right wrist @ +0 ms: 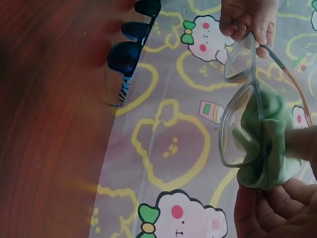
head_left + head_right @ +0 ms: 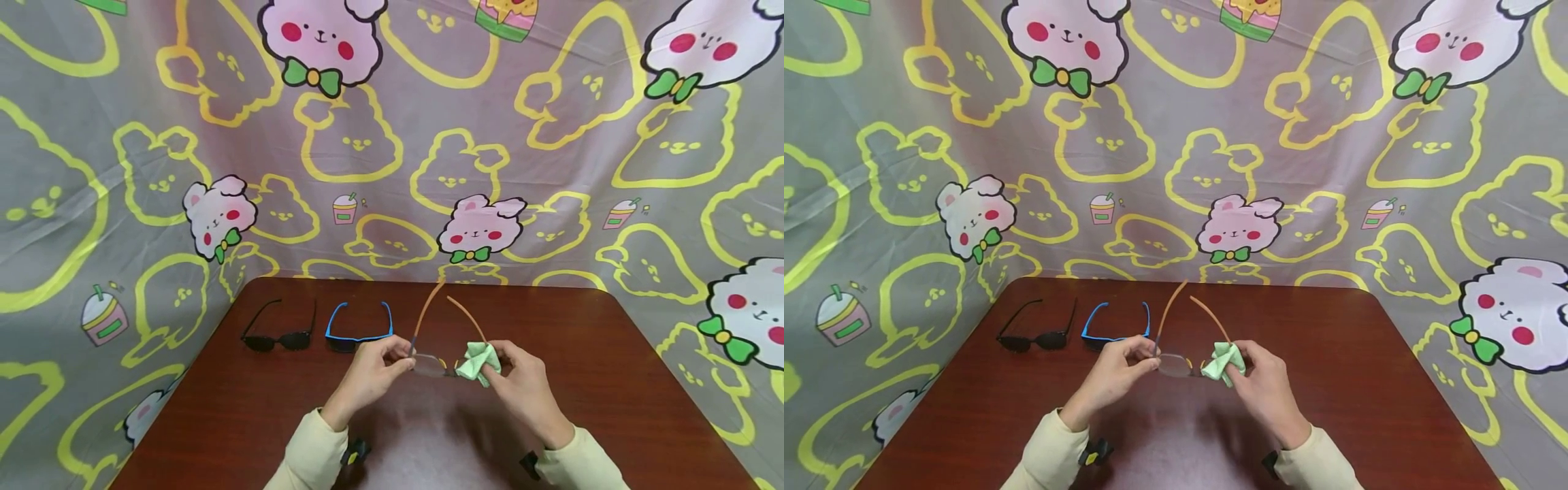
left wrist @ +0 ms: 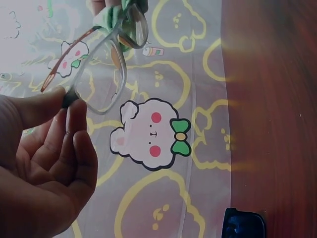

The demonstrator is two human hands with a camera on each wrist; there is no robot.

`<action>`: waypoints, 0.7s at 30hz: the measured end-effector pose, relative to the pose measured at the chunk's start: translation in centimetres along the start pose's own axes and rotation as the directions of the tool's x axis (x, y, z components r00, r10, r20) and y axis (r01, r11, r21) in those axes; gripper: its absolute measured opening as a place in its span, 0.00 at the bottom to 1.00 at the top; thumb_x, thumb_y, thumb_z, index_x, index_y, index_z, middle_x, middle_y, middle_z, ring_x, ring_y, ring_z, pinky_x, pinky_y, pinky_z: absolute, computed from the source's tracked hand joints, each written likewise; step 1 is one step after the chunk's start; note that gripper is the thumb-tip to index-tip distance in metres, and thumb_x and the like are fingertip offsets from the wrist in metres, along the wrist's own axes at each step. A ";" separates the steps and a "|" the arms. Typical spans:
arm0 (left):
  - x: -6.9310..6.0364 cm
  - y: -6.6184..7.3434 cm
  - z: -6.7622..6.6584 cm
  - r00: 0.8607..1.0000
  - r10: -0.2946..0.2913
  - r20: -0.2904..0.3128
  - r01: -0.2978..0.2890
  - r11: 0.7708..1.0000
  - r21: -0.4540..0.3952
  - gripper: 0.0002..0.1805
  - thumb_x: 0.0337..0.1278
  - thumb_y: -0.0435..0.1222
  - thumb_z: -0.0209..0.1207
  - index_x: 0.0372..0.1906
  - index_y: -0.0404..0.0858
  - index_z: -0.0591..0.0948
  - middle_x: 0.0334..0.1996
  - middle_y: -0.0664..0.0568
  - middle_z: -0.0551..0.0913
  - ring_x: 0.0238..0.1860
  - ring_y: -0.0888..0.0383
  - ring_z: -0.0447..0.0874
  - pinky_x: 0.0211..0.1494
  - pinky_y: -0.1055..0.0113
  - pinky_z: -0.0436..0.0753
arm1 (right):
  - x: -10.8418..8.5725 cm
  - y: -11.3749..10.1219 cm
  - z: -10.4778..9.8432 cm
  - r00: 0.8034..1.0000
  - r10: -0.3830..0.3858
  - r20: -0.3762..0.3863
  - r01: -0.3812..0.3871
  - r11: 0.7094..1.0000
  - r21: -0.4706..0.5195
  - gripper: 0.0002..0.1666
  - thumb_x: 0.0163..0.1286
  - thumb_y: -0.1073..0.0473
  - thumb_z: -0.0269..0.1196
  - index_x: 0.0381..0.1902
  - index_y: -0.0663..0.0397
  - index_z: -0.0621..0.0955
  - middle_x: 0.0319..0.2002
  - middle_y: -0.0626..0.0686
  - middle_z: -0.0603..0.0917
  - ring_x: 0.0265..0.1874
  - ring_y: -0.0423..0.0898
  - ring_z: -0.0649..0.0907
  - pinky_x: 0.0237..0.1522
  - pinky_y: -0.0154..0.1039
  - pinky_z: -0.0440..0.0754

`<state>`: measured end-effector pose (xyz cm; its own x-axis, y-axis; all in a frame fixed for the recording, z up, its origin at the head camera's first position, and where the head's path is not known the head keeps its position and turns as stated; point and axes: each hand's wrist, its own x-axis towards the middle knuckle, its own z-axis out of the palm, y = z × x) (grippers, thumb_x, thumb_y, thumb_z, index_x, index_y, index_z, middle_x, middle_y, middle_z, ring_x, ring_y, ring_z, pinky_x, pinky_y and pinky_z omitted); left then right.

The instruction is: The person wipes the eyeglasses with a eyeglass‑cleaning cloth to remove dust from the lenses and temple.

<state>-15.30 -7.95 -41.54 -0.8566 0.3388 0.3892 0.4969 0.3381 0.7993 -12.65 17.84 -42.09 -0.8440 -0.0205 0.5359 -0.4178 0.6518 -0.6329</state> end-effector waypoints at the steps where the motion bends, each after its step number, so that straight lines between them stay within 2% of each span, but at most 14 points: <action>1: 0.0 0.0 0.1 1.000 0.004 0.003 -0.004 1.000 -0.005 0.04 0.54 0.31 0.64 0.35 0.38 0.82 0.27 0.59 0.83 0.30 0.63 0.81 0.36 0.69 0.79 | 0.0 0.1 0.0 1.000 0.007 -0.001 -0.007 1.000 -0.019 0.16 0.51 0.71 0.69 0.39 0.54 0.82 0.25 0.43 0.80 0.21 0.37 0.77 0.21 0.31 0.75; 5: 0.1 0.0 0.3 1.000 0.016 -0.026 -0.015 0.999 0.030 0.06 0.53 0.31 0.64 0.37 0.37 0.82 0.28 0.59 0.83 0.32 0.63 0.81 0.36 0.68 0.79 | 0.1 0.3 0.2 0.999 0.045 -0.026 -0.046 0.998 -0.040 0.13 0.51 0.71 0.69 0.34 0.53 0.84 0.22 0.43 0.80 0.17 0.36 0.75 0.19 0.31 0.73; 10: 0.0 -0.2 0.6 0.997 0.011 -0.075 0.001 0.987 0.158 0.07 0.56 0.34 0.63 0.40 0.43 0.82 0.32 0.61 0.82 0.35 0.65 0.78 0.36 0.69 0.75 | 0.1 0.7 0.5 0.993 0.110 -0.052 -0.112 0.993 -0.040 0.08 0.53 0.68 0.69 0.32 0.53 0.84 0.21 0.43 0.81 0.15 0.35 0.73 0.18 0.31 0.71; 12: 0.0 -0.3 0.8 0.997 0.017 -0.080 -0.001 0.981 0.192 0.07 0.56 0.35 0.63 0.41 0.44 0.82 0.33 0.61 0.82 0.31 0.66 0.77 0.34 0.70 0.74 | 0.0 0.9 0.6 0.989 0.138 -0.053 -0.140 0.989 -0.040 0.07 0.54 0.67 0.69 0.31 0.52 0.84 0.21 0.43 0.81 0.15 0.36 0.73 0.18 0.31 0.70; 17: 0.0 -0.6 1.1 0.991 0.090 -0.103 -0.064 0.971 0.231 0.09 0.52 0.32 0.65 0.39 0.42 0.83 0.32 0.59 0.84 0.25 0.66 0.75 0.27 0.72 0.72 | 0.0 1.5 0.8 0.983 0.177 -0.055 -0.179 0.983 -0.040 0.05 0.54 0.65 0.68 0.29 0.52 0.84 0.22 0.44 0.82 0.18 0.40 0.76 0.20 0.32 0.71; 21: 0.0 -0.8 1.3 0.987 0.127 -0.100 -0.098 0.962 0.255 0.09 0.50 0.30 0.65 0.39 0.41 0.83 0.32 0.57 0.83 0.25 0.67 0.73 0.27 0.74 0.71 | 0.2 2.0 0.8 0.974 0.219 -0.059 -0.221 0.975 -0.031 0.03 0.55 0.64 0.68 0.28 0.53 0.83 0.22 0.45 0.82 0.20 0.41 0.77 0.21 0.32 0.72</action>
<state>-15.50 -7.07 -42.75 -0.7962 0.2895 0.5312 0.5973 0.5156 0.6143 -13.97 18.48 -43.69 -0.8935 0.1676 0.4167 -0.2103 0.6637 -0.7179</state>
